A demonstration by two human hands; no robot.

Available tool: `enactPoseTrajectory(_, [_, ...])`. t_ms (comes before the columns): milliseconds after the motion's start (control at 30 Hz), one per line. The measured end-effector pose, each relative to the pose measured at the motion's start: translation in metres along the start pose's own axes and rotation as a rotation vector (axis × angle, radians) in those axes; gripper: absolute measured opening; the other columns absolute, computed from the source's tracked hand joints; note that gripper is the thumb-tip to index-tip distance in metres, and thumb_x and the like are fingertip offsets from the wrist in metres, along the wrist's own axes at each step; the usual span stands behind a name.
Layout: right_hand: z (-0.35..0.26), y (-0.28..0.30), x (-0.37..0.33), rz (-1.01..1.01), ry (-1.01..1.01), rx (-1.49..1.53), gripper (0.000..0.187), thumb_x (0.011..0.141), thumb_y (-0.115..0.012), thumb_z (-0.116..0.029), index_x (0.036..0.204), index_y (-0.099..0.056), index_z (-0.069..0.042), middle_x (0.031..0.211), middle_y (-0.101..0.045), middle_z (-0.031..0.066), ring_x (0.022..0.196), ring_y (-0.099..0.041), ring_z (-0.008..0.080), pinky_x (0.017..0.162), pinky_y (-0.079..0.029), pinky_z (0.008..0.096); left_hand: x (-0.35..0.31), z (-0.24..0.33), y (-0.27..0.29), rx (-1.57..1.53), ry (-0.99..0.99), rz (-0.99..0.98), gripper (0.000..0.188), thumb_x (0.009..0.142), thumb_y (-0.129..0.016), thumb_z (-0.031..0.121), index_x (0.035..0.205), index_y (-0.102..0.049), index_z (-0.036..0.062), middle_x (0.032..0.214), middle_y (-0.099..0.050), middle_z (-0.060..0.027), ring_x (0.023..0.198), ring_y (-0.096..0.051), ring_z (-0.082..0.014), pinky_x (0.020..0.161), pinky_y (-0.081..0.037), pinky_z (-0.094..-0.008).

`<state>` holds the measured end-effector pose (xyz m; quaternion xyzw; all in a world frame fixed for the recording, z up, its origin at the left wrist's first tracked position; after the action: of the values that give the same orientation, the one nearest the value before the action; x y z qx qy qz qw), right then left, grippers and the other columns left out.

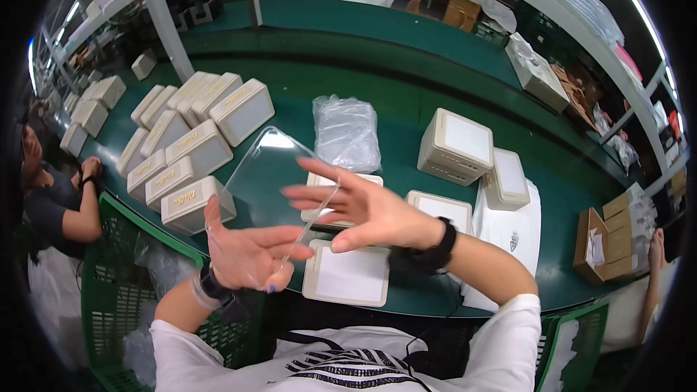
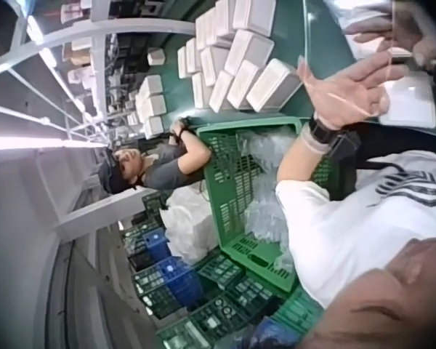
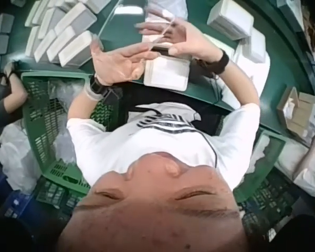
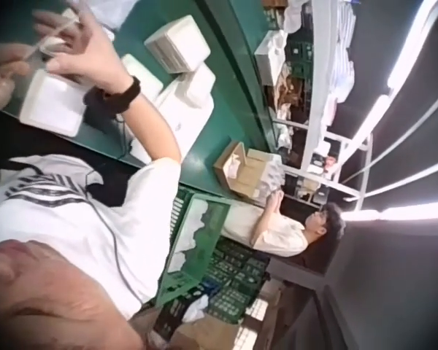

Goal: Stacking small white boxes and placing them into individual plastic bags on a production line.

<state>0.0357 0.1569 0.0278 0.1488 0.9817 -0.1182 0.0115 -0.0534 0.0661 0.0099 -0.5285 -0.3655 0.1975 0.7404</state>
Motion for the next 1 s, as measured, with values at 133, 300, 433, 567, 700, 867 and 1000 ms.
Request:
enactPoseTrajectory(133, [-0.012, -0.042, 0.025, -0.135, 0.251, 0.362, 0.133, 0.061, -0.091, -0.033, 0.154, 0.004, -0.020, 0.158, -0.015, 0.0142, 0.143, -0.025, 0.0272, 0.111, -0.031, 0.0378, 0.000, -0.021, -0.026, -0.035, 0.036, -0.138, 0.142, 0.057, -0.017, 0.101, 0.149, -0.013, -0.0067, 0.147, -0.031, -0.0301, 0.097, -0.055, -0.0348, 0.088, -0.040, -0.0370])
enactPoseTrajectory(300, [-0.018, -0.063, 0.037, -0.188, 0.272, 0.479, 0.129, 0.062, -0.088, -0.042, 0.154, 0.001, -0.022, 0.159, -0.011, 0.0082, 0.145, -0.020, 0.0262, 0.112, -0.028, 0.0399, -0.007, -0.015, -0.020, 0.109, 0.023, -0.197, 0.133, 0.063, -0.017, 0.097, 0.150, -0.013, -0.0048, 0.152, -0.021, -0.0308, 0.100, -0.055, -0.0361, 0.090, -0.039, -0.0395])
enactPoseTrajectory(433, [-0.010, -0.063, 0.063, -0.196, 0.277, 0.534, 0.127, 0.062, -0.086, -0.050, 0.154, -0.004, -0.016, 0.158, -0.014, 0.0083, 0.145, -0.019, 0.0275, 0.113, -0.029, 0.0408, -0.010, -0.001, -0.001, 0.075, -0.105, 0.011, 0.126, 0.069, -0.017, 0.094, 0.149, -0.020, -0.0021, 0.150, -0.024, -0.0317, 0.096, -0.057, -0.0377, 0.089, -0.042, -0.0418])
enactPoseTrajectory(567, [-0.009, -0.026, 0.067, -0.031, 0.294, 0.569, 0.123, 0.062, -0.081, -0.059, 0.151, -0.014, -0.009, 0.155, -0.021, 0.0096, 0.144, -0.020, 0.0283, 0.115, -0.027, 0.0455, 0.000, 0.008, 0.033, 0.045, -0.111, 0.287, 0.109, 0.080, -0.021, 0.085, 0.144, -0.037, -0.0011, 0.140, -0.043, -0.0285, 0.095, -0.059, -0.0334, 0.086, -0.045, -0.0404])
enactPoseTrajectory(700, [-0.009, 0.017, 0.080, 0.149, 0.371, 0.663, 0.115, 0.065, -0.072, -0.070, 0.148, -0.025, -0.006, 0.150, -0.032, 0.0098, 0.144, -0.022, 0.0297, 0.114, -0.024, 0.0543, -0.023, 0.039, 0.085, 0.089, -0.311, 0.445, 0.088, 0.089, -0.029, 0.073, 0.129, -0.053, -0.0020, 0.116, -0.063, -0.0186, 0.090, -0.060, -0.0253, 0.082, -0.046, -0.0359])
enactPoseTrajectory(867, [-0.030, 0.027, 0.058, 0.021, 0.430, 0.575, 0.104, 0.071, -0.067, -0.070, 0.148, -0.031, -0.010, 0.148, -0.036, 0.0076, 0.142, -0.027, 0.0286, 0.110, -0.030, 0.0529, -0.037, 0.058, 0.096, 0.244, -0.434, 0.717, 0.069, 0.092, -0.039, 0.064, 0.103, -0.064, 0.0006, 0.087, -0.064, -0.0081, 0.079, -0.059, -0.0212, 0.073, -0.048, -0.0345])
enactPoseTrajectory(1000, [-0.040, 0.028, 0.045, 0.073, 0.401, 0.460, 0.120, 0.062, -0.070, -0.075, 0.149, -0.024, -0.006, 0.149, -0.034, 0.0088, 0.141, -0.026, 0.0313, 0.110, -0.028, 0.0543, -0.042, 0.056, 0.100, 0.305, -0.444, 0.788, 0.066, 0.092, -0.039, 0.063, 0.100, -0.064, 0.0017, 0.084, -0.062, -0.0065, 0.076, -0.058, -0.0196, 0.070, -0.047, -0.0329])
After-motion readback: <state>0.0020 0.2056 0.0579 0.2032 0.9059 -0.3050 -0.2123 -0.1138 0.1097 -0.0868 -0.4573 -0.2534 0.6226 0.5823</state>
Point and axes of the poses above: each hand's wrist, its own x-axis towards the middle knuckle, its own y-axis out of the back of the hand, z = x × y, the point moved 8 cm from there along x, towards the middle knuckle
